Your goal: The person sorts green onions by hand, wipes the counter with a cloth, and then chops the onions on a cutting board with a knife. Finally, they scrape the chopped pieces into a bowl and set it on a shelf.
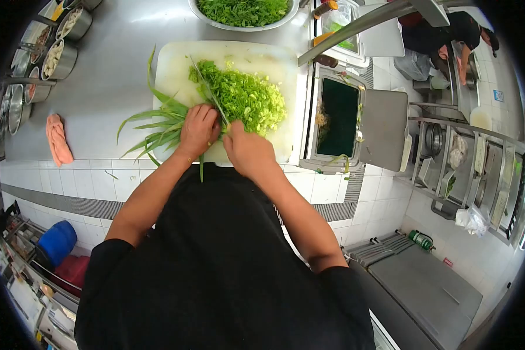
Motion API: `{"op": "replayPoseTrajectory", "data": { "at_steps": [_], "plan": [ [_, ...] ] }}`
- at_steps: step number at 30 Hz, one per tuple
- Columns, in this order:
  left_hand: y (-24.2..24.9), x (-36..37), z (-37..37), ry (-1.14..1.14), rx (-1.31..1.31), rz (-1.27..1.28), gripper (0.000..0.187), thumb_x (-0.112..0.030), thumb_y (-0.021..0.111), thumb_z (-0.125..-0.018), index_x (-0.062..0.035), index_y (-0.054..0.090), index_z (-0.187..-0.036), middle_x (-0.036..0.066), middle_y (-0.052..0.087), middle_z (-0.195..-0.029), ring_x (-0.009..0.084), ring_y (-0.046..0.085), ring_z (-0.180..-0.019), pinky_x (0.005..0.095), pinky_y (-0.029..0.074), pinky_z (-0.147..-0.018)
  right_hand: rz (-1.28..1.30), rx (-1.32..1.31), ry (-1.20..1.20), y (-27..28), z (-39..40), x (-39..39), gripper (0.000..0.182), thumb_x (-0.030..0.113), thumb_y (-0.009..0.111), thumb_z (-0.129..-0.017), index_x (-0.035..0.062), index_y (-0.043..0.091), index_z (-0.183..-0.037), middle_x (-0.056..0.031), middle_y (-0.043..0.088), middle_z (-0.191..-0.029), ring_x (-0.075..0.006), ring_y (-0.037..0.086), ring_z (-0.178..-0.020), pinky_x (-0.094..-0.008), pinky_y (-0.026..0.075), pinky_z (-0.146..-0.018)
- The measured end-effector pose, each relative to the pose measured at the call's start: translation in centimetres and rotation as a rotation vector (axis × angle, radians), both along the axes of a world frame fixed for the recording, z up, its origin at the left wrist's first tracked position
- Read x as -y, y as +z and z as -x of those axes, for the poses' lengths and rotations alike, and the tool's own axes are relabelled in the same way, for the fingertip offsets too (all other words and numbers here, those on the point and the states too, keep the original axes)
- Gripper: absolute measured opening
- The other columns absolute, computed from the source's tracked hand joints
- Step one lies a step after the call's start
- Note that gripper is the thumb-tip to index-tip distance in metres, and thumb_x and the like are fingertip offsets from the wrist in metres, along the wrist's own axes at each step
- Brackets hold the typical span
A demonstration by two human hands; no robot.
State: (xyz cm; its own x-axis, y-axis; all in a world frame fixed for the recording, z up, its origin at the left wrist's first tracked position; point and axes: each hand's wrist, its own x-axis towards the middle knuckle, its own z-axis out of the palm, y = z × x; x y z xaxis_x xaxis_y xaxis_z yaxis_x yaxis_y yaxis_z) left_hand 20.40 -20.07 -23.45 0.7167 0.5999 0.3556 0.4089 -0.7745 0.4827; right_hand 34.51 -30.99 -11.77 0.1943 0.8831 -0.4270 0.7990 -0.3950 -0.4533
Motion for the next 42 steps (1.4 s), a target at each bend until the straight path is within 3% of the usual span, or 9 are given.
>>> {"op": "replayPoseTrajectory", "data": {
  "at_steps": [8,13,19,24,29,33,35,40,42],
  "plan": [
    [0.6,0.0,0.8,-0.038,0.009,-0.025,0.023,-0.009,0.071,-0.078,-0.0043,0.061,-0.099,0.013,0.061,-0.107,0.0340,0.060,-0.106,0.0451,0.049,-0.094,-0.088,0.039,-0.099,-6.1,1.9,2.7,0.035,0.033,0.053,-0.104,0.0021,0.048,-0.119,-0.0257,0.069,-0.075,-0.0474,0.069,-0.072,-0.0592,0.053,-0.066],
    [0.4,-0.8,2.8,-0.167,0.085,0.023,0.024,-0.009,0.071,-0.079,-0.0040,0.062,-0.100,0.013,0.062,-0.109,0.0337,0.061,-0.110,0.0450,0.049,-0.096,-0.107,0.007,-0.065,-5.3,1.1,0.6,0.035,0.033,0.052,-0.105,0.0025,0.048,-0.120,-0.0269,0.069,-0.076,-0.0478,0.069,-0.071,-0.0590,0.053,-0.067],
    [0.4,0.3,0.5,-0.005,-0.002,-0.020,0.028,-0.009,0.072,-0.078,-0.0045,0.060,-0.103,0.014,0.060,-0.112,0.0349,0.060,-0.108,0.0461,0.048,-0.096,0.048,0.001,-0.014,2.8,0.6,2.7,0.030,0.031,0.054,-0.104,0.0030,0.048,-0.114,-0.0284,0.069,-0.075,-0.0490,0.068,-0.070,-0.0615,0.052,-0.066],
    [0.0,0.2,0.4,0.013,0.072,-0.004,0.028,-0.008,0.071,-0.077,-0.0049,0.059,-0.102,0.014,0.059,-0.111,0.0349,0.059,-0.108,0.0457,0.048,-0.095,-0.146,0.056,-0.037,-5.3,1.1,2.8,0.029,0.029,0.055,-0.103,0.0030,0.049,-0.113,-0.0251,0.067,-0.070,-0.0482,0.067,-0.067,-0.0614,0.051,-0.065],
    [0.4,0.1,0.4,0.001,0.043,0.006,0.027,-0.007,0.071,-0.077,-0.0052,0.059,-0.101,0.014,0.059,-0.110,0.0350,0.059,-0.106,0.0455,0.049,-0.095,-0.029,0.017,0.014,0.9,0.4,1.9,0.029,0.029,0.055,-0.103,0.0026,0.050,-0.114,-0.0254,0.068,-0.072,-0.0477,0.068,-0.069,-0.0606,0.051,-0.065],
    [0.3,0.2,0.5,0.015,0.096,0.011,0.026,-0.007,0.071,-0.077,-0.0053,0.058,-0.100,0.014,0.059,-0.109,0.0348,0.060,-0.105,0.0456,0.049,-0.094,0.094,0.011,-0.061,-2.8,1.7,4.7,0.034,0.033,0.052,-0.105,0.0024,0.048,-0.119,-0.0285,0.068,-0.075,-0.0489,0.068,-0.073,-0.0601,0.051,-0.067],
    [-0.2,-0.1,0.4,0.013,0.069,0.007,0.027,-0.007,0.071,-0.077,-0.0051,0.059,-0.101,0.014,0.059,-0.109,0.0348,0.060,-0.105,0.0455,0.049,-0.093,-0.066,0.043,-0.034,-4.5,1.3,2.1,0.034,0.033,0.052,-0.105,0.0026,0.048,-0.119,-0.0284,0.068,-0.075,-0.0485,0.068,-0.072,-0.0597,0.051,-0.065],
    [0.3,0.1,0.4,0.023,0.030,0.020,0.027,-0.008,0.072,-0.078,-0.0047,0.059,-0.101,0.014,0.060,-0.110,0.0349,0.060,-0.105,0.0456,0.050,-0.093,0.045,0.044,-0.009,1.0,0.7,3.0,0.030,0.030,0.055,-0.103,0.0037,0.050,-0.116,-0.0249,0.069,-0.072,-0.0460,0.068,-0.067,-0.0587,0.053,-0.062],
    [0.4,0.1,0.5,0.018,0.079,0.024,0.024,-0.008,0.071,-0.079,-0.0047,0.059,-0.100,0.014,0.060,-0.111,0.0350,0.060,-0.106,0.0460,0.050,-0.094,0.018,0.034,-0.024,-2.6,1.4,4.7,0.031,0.030,0.056,-0.103,0.0032,0.049,-0.118,-0.0251,0.069,-0.073,-0.0463,0.068,-0.068,-0.0584,0.053,-0.063]
  ]
}}
